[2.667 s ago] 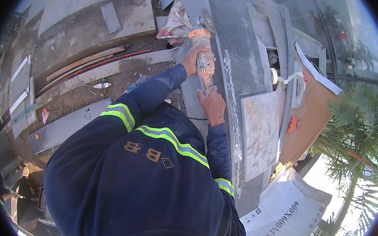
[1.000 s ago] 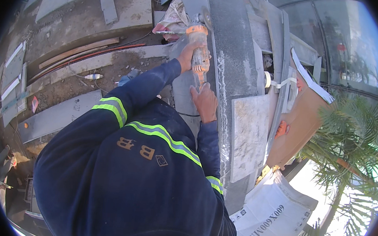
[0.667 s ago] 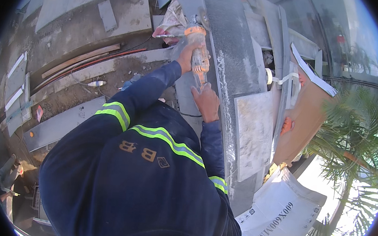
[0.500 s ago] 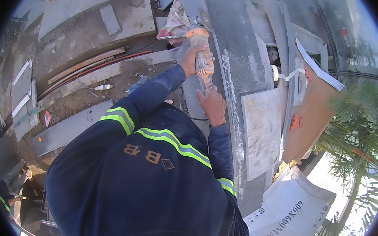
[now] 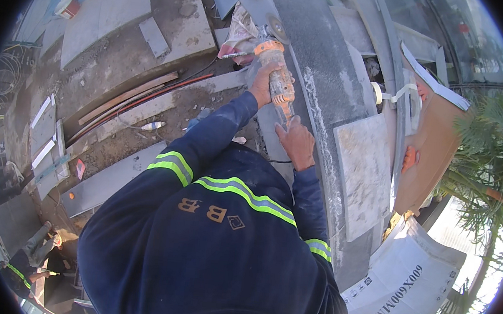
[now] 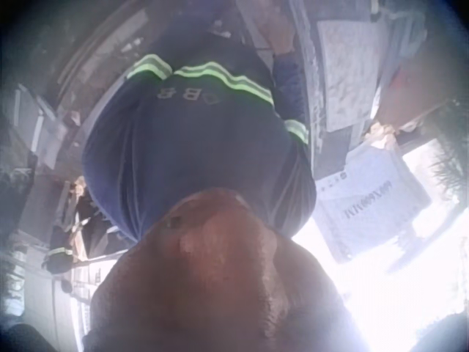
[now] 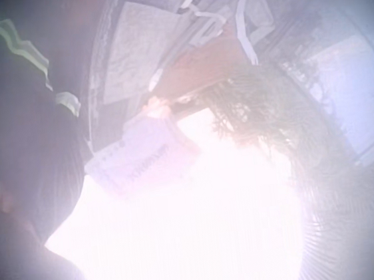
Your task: The person uses an angle grinder to grind a vertical concrete or stone surface. The tool is held with both hands and moved along the edge of the material, producing dust as the surface is abraded.
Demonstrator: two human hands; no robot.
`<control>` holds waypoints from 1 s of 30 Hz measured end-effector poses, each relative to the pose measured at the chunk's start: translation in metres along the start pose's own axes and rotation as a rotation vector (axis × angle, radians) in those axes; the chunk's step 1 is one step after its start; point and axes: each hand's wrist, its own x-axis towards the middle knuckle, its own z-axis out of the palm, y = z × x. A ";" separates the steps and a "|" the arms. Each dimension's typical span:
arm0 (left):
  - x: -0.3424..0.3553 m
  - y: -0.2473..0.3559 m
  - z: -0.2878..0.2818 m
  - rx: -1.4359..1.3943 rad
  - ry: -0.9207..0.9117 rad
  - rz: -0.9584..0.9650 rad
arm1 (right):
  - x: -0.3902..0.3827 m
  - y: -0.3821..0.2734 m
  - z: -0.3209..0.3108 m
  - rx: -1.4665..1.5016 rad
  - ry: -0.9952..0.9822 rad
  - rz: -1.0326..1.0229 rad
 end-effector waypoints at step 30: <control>-0.014 -0.006 0.006 -0.004 0.000 -0.012 | -0.013 -0.001 -0.004 -0.024 -0.037 0.021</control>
